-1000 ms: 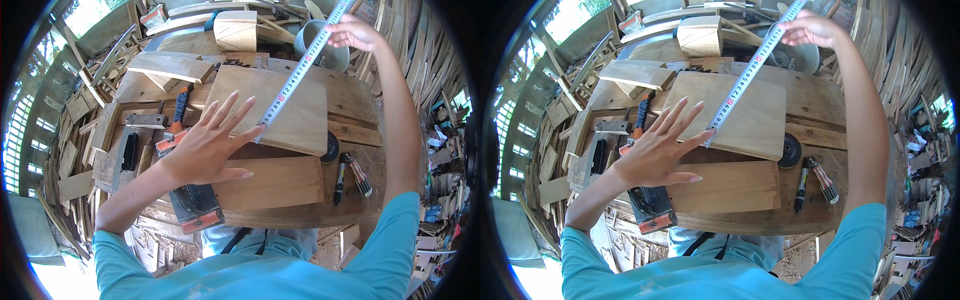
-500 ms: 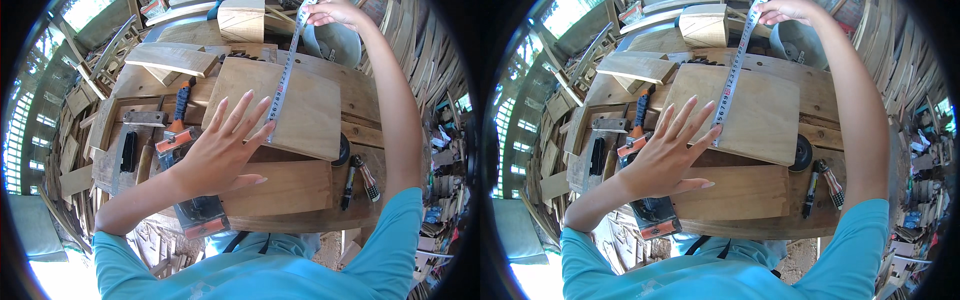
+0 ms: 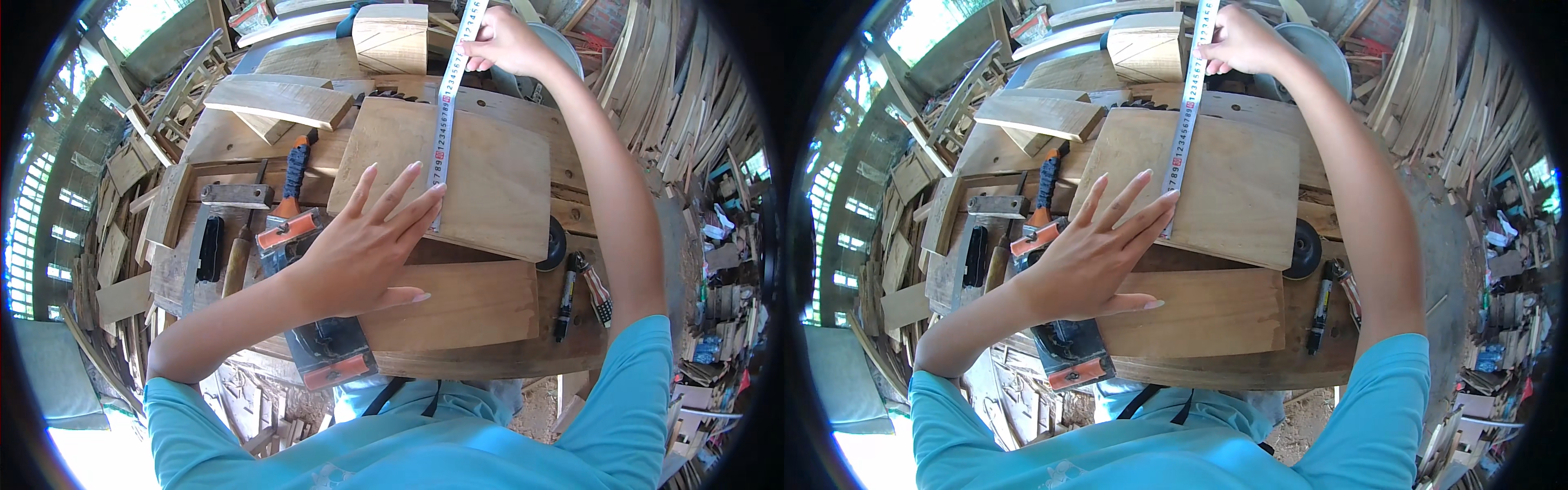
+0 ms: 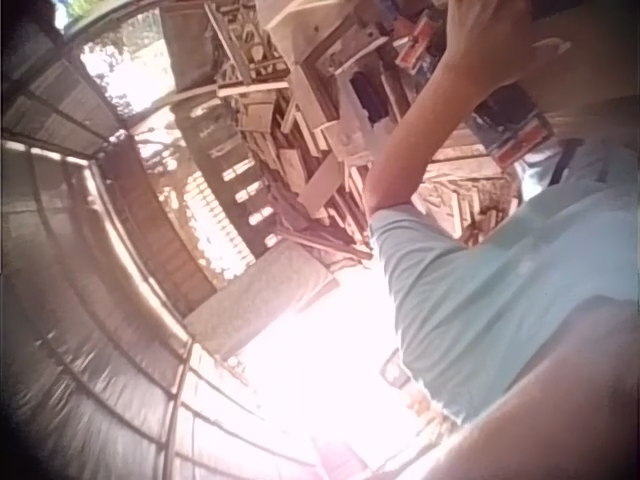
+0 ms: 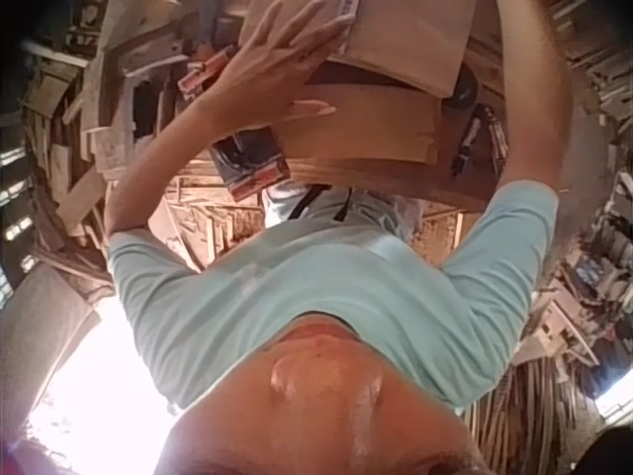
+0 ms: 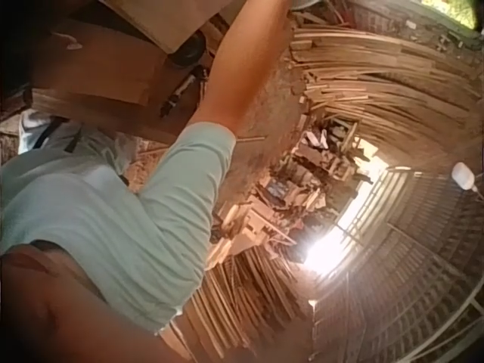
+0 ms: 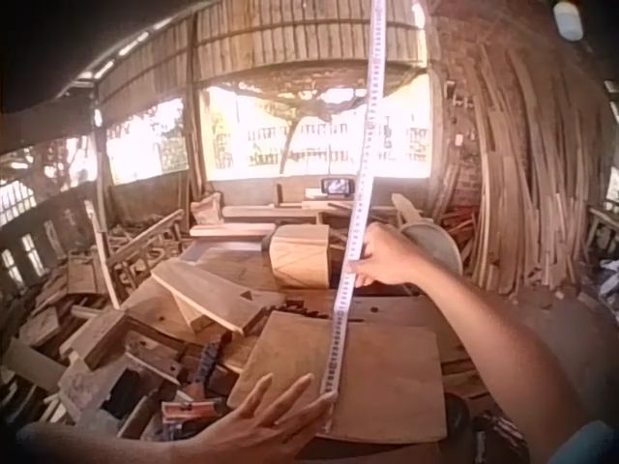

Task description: Measuring, sanding, and using a rotary tool on wood pieces in a workshop environment.

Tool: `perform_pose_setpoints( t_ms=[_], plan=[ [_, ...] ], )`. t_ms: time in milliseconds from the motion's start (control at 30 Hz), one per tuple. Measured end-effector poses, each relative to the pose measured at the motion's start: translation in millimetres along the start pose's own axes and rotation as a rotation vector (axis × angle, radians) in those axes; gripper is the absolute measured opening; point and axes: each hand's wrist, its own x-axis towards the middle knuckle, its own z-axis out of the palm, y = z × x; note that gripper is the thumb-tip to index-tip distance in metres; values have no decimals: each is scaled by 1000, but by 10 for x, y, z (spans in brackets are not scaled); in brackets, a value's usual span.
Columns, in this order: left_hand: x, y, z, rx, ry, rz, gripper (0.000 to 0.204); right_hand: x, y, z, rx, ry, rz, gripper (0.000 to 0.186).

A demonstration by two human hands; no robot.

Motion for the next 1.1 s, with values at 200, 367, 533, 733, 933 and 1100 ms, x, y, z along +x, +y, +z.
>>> perform_pose_setpoints(
  t_ms=[200, 367, 533, 733, 933, 1100],
  plan=[
    [-42, -21, 25, 4, 2, -21, 105, -18, -99, 119, -40, 33, -60, 12],
    [-22, -18, 7, -2, -10, -14, 107, -49, -21, 51, -3, 15, -380, 11],
    [-12, -9, 3, -5, -12, -5, 108, -190, -293, -9, -162, 48, 12, 11],
    [-28, -28, 17, -16, -7, -16, 106, -281, -659, 28, -177, 9, -3, 10],
    [-11, -21, 25, -32, 17, -9, 105, -342, -701, 29, -233, 41, 11, 10],
    [-8, -32, 11, -52, 20, -9, 103, -315, -622, 96, -353, 112, 32, 11]
  ],
)
